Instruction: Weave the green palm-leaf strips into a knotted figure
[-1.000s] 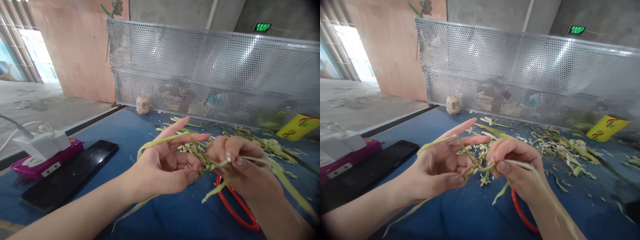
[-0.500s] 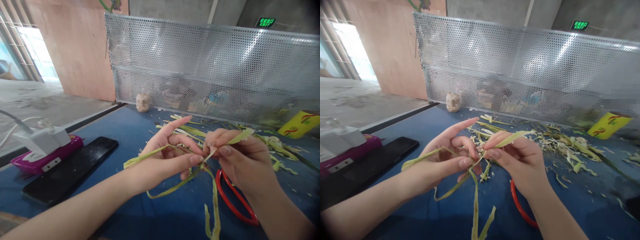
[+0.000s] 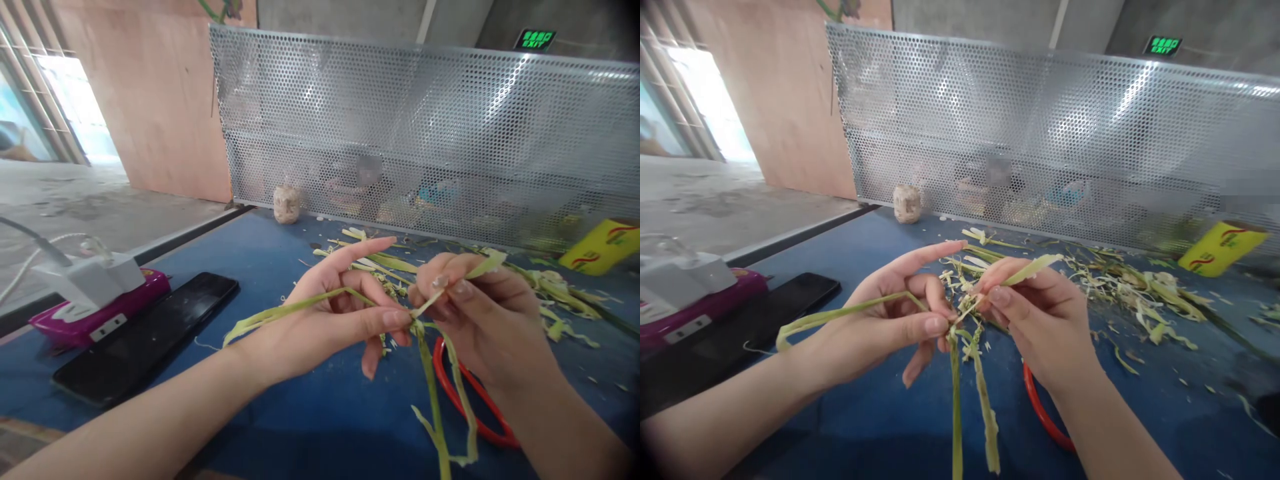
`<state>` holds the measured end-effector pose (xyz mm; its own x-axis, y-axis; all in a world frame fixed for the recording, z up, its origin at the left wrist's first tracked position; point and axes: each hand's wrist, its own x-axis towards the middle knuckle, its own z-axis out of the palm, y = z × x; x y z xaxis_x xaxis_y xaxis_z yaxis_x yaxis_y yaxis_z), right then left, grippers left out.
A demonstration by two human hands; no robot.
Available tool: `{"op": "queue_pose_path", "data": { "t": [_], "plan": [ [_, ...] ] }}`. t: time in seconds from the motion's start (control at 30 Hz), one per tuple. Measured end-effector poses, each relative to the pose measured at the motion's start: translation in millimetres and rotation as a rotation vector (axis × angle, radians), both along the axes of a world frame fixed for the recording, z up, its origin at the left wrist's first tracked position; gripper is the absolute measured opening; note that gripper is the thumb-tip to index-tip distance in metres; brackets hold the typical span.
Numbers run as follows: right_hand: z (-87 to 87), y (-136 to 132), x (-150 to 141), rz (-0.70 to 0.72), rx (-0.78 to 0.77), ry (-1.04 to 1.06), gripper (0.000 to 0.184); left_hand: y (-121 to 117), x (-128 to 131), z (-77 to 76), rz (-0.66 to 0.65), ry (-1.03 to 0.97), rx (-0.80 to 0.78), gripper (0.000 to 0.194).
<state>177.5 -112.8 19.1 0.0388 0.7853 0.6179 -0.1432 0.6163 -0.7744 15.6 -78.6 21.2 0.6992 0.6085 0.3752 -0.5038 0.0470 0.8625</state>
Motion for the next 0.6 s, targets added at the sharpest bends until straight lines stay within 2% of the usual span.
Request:
{"op": "queue_pose_path", "data": {
  "t": [0.07, 0.13, 0.23, 0.3, 0.5, 0.6],
  "plan": [
    [-0.6, 0.5, -0.5, -0.015, -0.051, -0.001, 0.003, -1.1, 0.2, 0.3, 0.033, 0.008, 0.009, 0.055],
    [-0.5, 0.7, 0.3, 0.030, -0.105, -0.060, 0.007, -2.4, 0.2, 0.3, 0.080, 0.011, 0.023, 0.054],
    [0.8, 0.1, 4.1, 0.230, -0.233, -0.205, 0.032, -4.1, 0.2, -0.8, 0.135, 0.026, 0.048, 0.053],
    [1.9, -0.7, 8.0, 0.315, -0.313, -0.276, 0.038, -4.0, -0.1, -1.6, 0.134, 0.060, 0.070, 0.052],
    [3.9, -4.9, 17.9, 0.351, -0.391, -0.562, 0.019, -0.3, -3.0, -0.4, 0.175, 0.119, 0.122, 0.052],
    [6.7, -7.6, 21.1, 0.368, -0.351, -0.591, 0.017, -1.1, -4.0, 0.2, 0.192, 0.110, 0.126, 0.050]
  ]
}}
